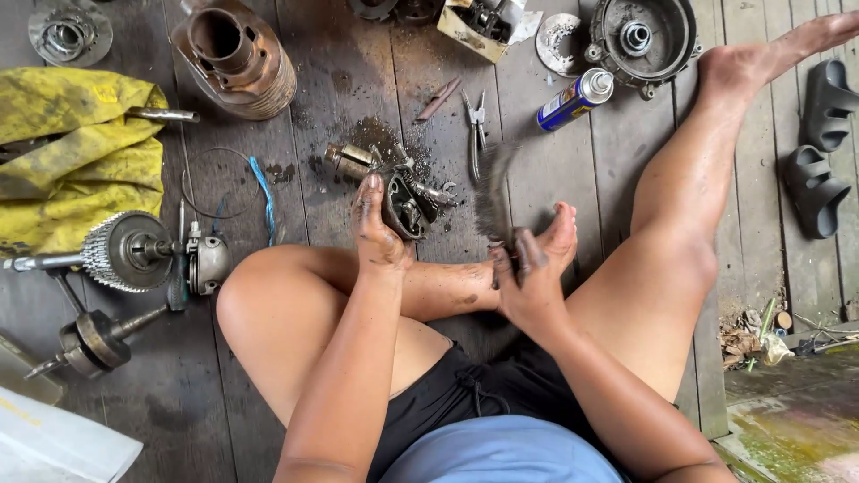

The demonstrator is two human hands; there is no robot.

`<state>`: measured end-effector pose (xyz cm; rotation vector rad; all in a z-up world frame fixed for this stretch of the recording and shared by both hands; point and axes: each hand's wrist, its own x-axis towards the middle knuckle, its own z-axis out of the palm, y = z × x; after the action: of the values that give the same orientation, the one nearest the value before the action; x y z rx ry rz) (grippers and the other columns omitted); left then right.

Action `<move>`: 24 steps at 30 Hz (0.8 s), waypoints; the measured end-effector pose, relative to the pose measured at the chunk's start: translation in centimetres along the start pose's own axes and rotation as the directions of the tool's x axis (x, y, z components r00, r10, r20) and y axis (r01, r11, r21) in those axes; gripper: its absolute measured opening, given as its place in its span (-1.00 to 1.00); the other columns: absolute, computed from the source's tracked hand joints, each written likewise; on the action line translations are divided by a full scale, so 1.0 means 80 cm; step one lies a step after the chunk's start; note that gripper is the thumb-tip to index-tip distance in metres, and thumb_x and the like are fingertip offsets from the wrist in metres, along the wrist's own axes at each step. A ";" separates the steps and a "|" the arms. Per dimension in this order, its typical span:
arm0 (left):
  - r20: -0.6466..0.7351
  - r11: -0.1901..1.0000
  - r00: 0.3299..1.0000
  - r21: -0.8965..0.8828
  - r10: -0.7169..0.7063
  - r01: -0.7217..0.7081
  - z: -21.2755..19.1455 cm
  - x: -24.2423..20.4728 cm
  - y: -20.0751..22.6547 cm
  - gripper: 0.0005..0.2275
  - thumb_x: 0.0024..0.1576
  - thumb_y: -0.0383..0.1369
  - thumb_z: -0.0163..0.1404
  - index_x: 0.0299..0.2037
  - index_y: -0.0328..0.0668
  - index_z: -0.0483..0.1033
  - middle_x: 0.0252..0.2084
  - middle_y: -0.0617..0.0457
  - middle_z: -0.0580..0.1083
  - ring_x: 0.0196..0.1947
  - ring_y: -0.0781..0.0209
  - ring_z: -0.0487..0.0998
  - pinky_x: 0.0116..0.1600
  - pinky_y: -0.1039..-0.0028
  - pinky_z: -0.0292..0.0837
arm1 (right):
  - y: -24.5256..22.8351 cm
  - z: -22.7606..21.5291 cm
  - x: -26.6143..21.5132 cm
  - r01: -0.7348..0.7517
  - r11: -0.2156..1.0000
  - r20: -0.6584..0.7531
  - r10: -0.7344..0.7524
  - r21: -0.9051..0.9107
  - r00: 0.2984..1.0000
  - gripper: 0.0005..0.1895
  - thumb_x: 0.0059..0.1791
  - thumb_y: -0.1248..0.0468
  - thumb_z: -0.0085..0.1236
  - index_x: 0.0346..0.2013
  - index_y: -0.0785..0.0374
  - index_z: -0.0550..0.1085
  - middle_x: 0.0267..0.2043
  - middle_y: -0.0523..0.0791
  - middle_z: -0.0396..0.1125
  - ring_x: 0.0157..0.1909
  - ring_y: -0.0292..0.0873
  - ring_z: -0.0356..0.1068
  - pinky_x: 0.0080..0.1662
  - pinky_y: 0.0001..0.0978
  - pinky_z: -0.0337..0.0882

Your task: The person sits on a wooden floor and scrubs a cylindrical mechanical part with a wire brush. They rotate the part to clean different sides and surfaces, removing grime and debris. Various other mechanical components and tools are scattered around the workspace.

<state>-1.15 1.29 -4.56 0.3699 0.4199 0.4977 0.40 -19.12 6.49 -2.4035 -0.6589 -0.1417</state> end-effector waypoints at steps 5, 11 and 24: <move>0.484 -0.033 0.568 0.780 0.666 -0.625 -0.082 0.044 -0.075 -0.69 0.37 -0.37 -0.18 0.16 -0.45 0.50 0.13 -0.35 0.46 0.14 -0.20 0.50 0.25 0.24 0.44 | -0.030 0.012 0.007 -0.130 0.938 0.208 0.064 0.321 0.976 -0.36 0.01 0.44 0.09 0.36 0.33 0.11 0.41 0.21 0.19 0.24 0.40 0.30 0.16 0.25 0.38; -0.236 0.991 0.971 0.133 0.041 -0.009 0.013 -0.008 -0.005 -0.58 0.11 -0.28 0.14 0.11 -0.35 0.44 0.06 -0.12 0.49 0.09 0.07 0.49 0.30 0.27 0.36 | -0.055 -0.009 0.049 0.129 0.986 0.120 -0.142 0.105 0.983 -0.53 0.13 0.23 0.00 0.34 0.21 0.26 -0.24 -0.17 0.57 -0.28 -0.21 0.38 0.37 0.23 -0.41; 0.101 0.985 0.985 0.094 0.137 -0.147 0.054 -0.012 0.047 -0.82 0.13 -0.25 0.15 -0.25 -0.18 0.54 -0.22 0.05 0.54 -0.23 0.20 0.53 0.00 0.29 0.48 | 0.002 0.011 0.003 0.308 0.947 0.188 -0.319 0.088 0.929 -0.71 0.04 0.25 0.11 0.02 0.30 0.45 -0.32 0.03 0.49 -0.35 0.13 0.56 -0.34 -0.15 0.54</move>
<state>-1.32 2.80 1.04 0.5218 0.3289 0.5971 0.65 -18.62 5.77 -2.2594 -1.1257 -0.0123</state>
